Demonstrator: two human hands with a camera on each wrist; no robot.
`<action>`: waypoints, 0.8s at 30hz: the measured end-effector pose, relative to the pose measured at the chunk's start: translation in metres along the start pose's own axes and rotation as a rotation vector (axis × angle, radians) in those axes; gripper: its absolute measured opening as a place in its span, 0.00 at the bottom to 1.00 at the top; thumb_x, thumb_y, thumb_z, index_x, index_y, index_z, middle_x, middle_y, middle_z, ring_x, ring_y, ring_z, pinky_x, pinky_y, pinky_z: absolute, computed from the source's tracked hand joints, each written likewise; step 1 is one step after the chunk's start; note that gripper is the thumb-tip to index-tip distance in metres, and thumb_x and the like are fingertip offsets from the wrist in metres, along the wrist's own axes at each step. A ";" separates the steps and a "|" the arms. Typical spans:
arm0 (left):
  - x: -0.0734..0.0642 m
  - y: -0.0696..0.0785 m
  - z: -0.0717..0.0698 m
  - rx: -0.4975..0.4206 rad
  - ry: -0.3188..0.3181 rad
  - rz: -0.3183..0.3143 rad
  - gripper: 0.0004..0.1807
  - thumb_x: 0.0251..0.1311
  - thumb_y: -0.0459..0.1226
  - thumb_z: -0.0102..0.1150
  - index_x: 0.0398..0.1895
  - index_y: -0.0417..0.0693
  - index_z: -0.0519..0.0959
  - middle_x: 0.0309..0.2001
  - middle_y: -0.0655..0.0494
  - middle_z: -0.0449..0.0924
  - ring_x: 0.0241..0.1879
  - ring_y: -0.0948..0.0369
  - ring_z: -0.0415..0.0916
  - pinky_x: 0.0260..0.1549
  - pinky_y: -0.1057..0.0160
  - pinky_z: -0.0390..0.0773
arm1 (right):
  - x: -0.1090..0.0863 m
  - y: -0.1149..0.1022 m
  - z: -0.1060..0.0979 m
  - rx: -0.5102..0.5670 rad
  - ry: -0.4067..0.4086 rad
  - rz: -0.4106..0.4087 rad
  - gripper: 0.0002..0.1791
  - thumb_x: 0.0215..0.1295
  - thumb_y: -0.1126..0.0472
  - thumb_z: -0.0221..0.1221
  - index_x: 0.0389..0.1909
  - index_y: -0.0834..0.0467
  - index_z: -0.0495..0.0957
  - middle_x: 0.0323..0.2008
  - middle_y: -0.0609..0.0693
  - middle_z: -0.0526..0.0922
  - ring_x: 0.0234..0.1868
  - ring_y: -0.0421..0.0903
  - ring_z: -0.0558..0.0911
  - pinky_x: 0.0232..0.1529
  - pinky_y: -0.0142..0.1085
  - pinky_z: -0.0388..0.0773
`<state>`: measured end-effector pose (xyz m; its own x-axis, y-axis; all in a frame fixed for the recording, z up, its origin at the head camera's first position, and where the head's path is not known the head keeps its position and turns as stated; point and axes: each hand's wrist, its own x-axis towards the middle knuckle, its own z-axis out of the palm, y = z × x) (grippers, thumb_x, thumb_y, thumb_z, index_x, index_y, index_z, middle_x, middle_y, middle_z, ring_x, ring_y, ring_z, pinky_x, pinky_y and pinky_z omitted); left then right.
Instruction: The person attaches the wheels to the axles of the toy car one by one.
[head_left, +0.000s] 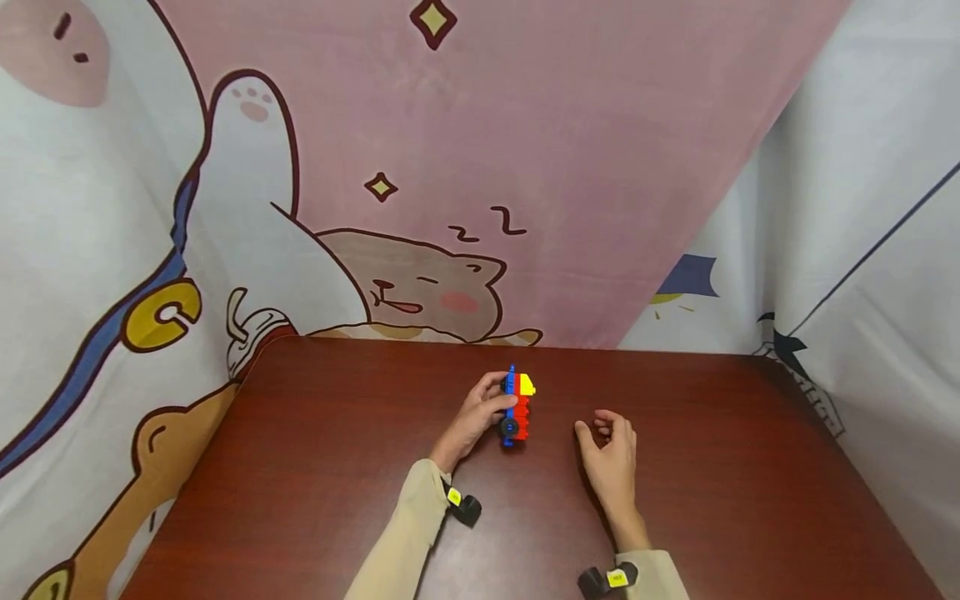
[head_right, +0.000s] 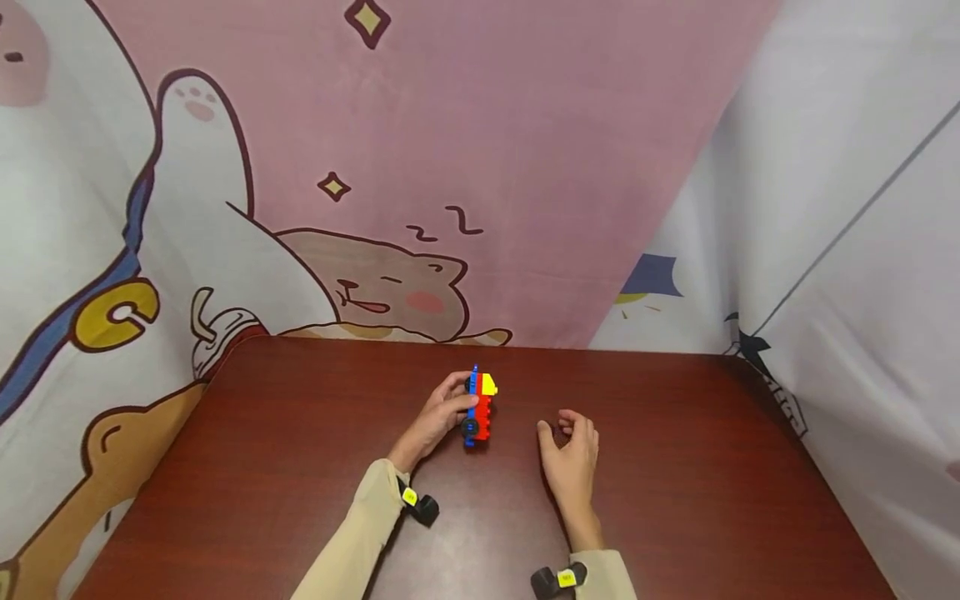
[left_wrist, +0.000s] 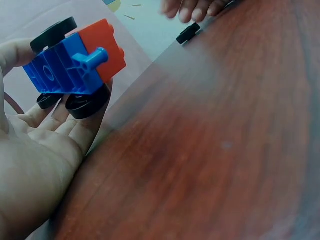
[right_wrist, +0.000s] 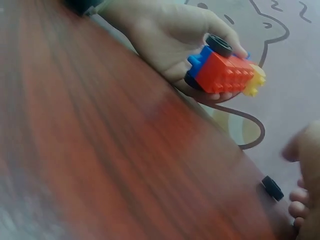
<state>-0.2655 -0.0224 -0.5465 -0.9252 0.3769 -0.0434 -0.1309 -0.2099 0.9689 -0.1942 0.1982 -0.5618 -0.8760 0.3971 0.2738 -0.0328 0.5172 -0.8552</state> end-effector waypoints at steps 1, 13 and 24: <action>0.000 0.000 0.000 -0.004 -0.002 0.005 0.28 0.65 0.38 0.58 0.67 0.45 0.65 0.57 0.43 0.76 0.45 0.60 0.81 0.47 0.62 0.82 | 0.000 0.000 0.001 -0.036 -0.026 -0.017 0.22 0.61 0.60 0.67 0.53 0.65 0.75 0.44 0.59 0.78 0.46 0.50 0.72 0.52 0.39 0.62; 0.003 -0.002 0.000 -0.036 0.006 0.013 0.27 0.65 0.35 0.55 0.66 0.43 0.63 0.51 0.50 0.77 0.41 0.63 0.80 0.44 0.64 0.80 | 0.000 0.001 0.004 -0.172 -0.078 -0.107 0.19 0.55 0.63 0.70 0.47 0.62 0.81 0.43 0.59 0.79 0.46 0.56 0.71 0.49 0.48 0.59; 0.001 -0.001 -0.001 -0.048 -0.004 0.010 0.25 0.66 0.38 0.56 0.65 0.43 0.65 0.54 0.48 0.77 0.44 0.61 0.81 0.47 0.62 0.82 | 0.000 0.001 0.008 0.017 -0.032 -0.126 0.13 0.59 0.66 0.68 0.45 0.60 0.82 0.44 0.53 0.79 0.42 0.45 0.77 0.41 0.24 0.69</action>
<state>-0.2664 -0.0225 -0.5474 -0.9252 0.3780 -0.0330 -0.1390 -0.2568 0.9564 -0.1982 0.1932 -0.5663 -0.8794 0.3048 0.3658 -0.1517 0.5489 -0.8220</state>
